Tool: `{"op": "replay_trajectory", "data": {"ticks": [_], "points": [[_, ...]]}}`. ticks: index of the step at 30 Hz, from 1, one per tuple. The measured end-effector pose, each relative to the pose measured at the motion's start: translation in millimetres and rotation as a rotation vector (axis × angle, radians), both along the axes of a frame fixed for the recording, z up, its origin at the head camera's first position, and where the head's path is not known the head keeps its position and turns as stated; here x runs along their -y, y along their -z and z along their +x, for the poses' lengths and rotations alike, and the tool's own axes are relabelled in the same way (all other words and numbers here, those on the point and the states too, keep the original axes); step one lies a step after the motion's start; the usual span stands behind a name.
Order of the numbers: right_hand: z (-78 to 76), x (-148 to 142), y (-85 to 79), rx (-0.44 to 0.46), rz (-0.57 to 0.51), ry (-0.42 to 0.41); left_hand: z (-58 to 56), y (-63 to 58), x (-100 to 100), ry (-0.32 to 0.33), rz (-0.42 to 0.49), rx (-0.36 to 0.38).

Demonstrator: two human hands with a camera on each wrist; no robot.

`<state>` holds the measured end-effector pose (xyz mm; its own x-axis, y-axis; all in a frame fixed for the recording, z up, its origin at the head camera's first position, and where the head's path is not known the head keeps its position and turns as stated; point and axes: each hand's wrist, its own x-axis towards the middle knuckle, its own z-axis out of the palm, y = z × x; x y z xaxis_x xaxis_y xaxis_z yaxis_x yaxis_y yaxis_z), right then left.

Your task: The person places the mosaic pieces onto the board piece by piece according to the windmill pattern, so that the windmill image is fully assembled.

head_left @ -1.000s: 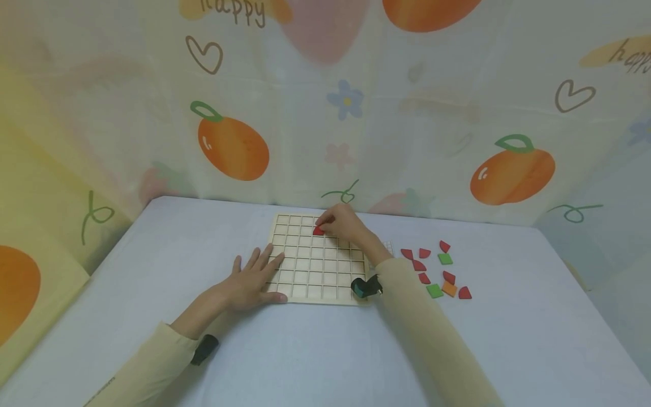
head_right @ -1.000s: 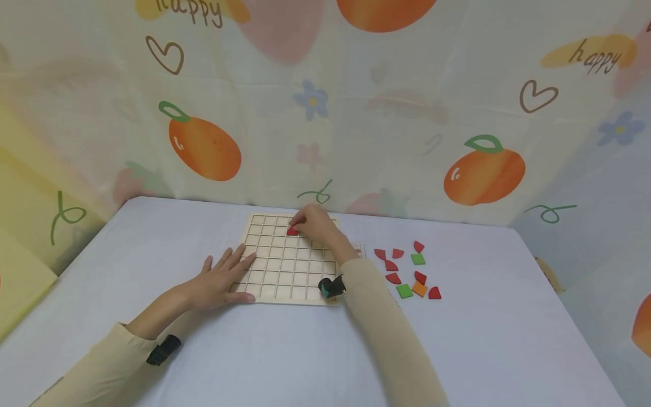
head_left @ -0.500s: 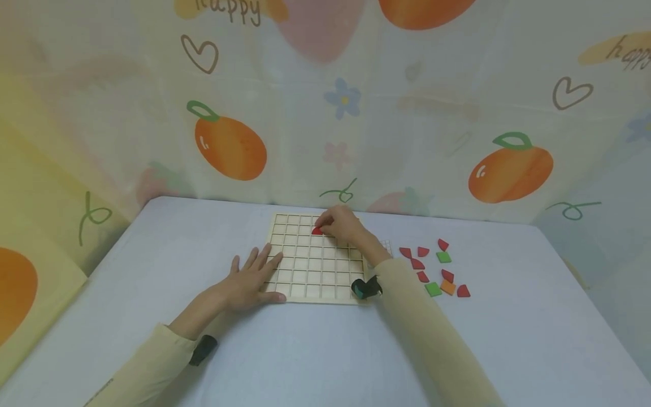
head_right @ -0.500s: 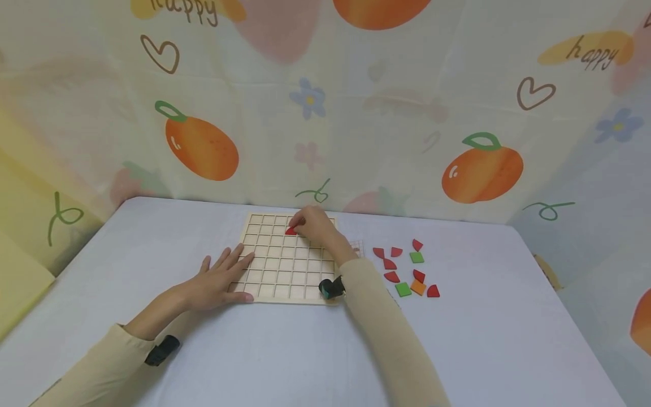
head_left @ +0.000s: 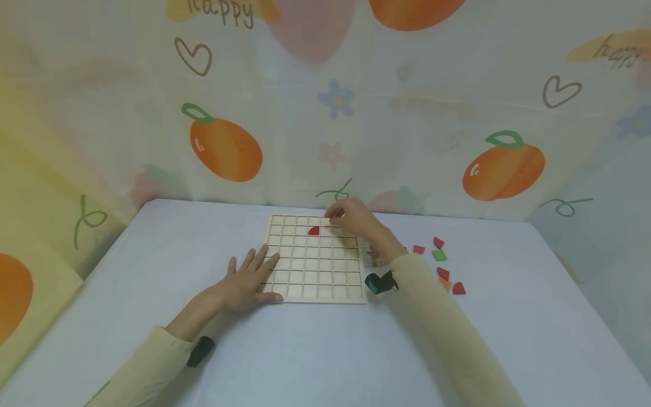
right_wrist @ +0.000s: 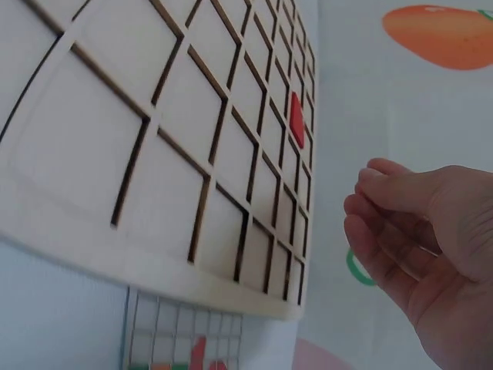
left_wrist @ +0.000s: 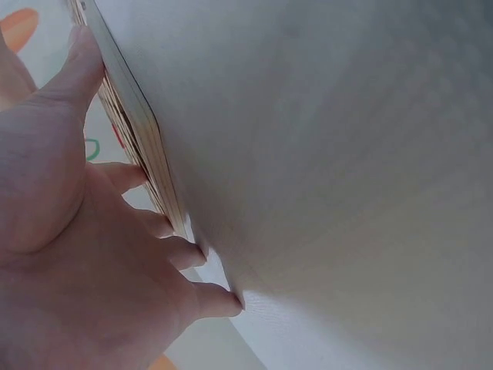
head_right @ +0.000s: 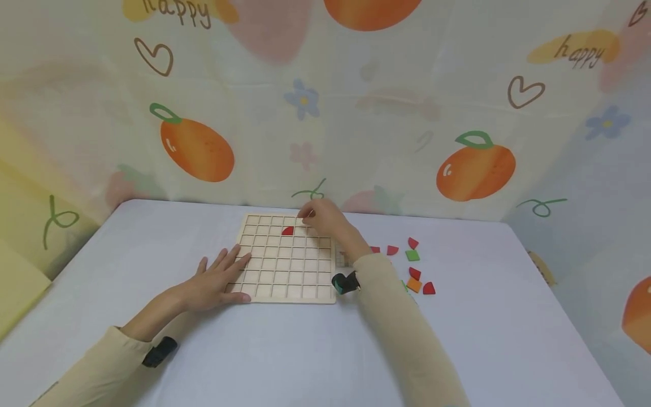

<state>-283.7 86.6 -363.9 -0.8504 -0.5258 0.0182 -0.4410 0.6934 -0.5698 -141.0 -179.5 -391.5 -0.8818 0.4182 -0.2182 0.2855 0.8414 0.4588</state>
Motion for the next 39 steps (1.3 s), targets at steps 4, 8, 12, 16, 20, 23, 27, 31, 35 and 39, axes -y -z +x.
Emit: {"op": "replay_trajectory", "data": {"ticks": [4,8,12,16,20,23,27,31,35,39], "points": [[-0.3,-11.6,-2.2,-0.025,0.006,0.009,0.3,0.5,0.4,0.001,0.004,-0.007],[1.4,-22.4,-3.0,-0.051,-0.001,0.016,2.0,2.1,1.3,-0.006,0.002,-0.001],[3.8,-35.2,-4.4,-0.063,-0.006,0.029,4.2,4.1,2.2,-0.011,0.002,0.003],[4.9,-51.2,-7.1,-0.09,-0.001,0.022,4.1,5.0,2.3,-0.01,0.007,-0.011],[2.0,-68.4,-6.4,-0.135,-0.045,-0.01,3.1,5.0,2.4,-0.01,-0.001,-0.015],[0.3,-80.6,-3.8,-0.141,-0.086,-0.008,2.5,5.0,2.4,-0.01,-0.005,-0.011],[2.9,-95.9,-1.2,-0.106,-0.068,0.055,1.9,3.7,1.0,-0.004,0.003,-0.01],[6.3,-109.1,0.2,-0.068,-0.03,0.111,2.0,1.4,-0.5,-0.003,0.01,-0.004],[10.5,-120.1,0.2,-0.048,0.003,0.152,2.0,0.2,-0.9,-0.004,0.007,-0.005],[13.5,-132.5,0.8,-0.043,0.026,0.166,1.6,0.0,-1.6,0.0,0.005,-0.012]]}}
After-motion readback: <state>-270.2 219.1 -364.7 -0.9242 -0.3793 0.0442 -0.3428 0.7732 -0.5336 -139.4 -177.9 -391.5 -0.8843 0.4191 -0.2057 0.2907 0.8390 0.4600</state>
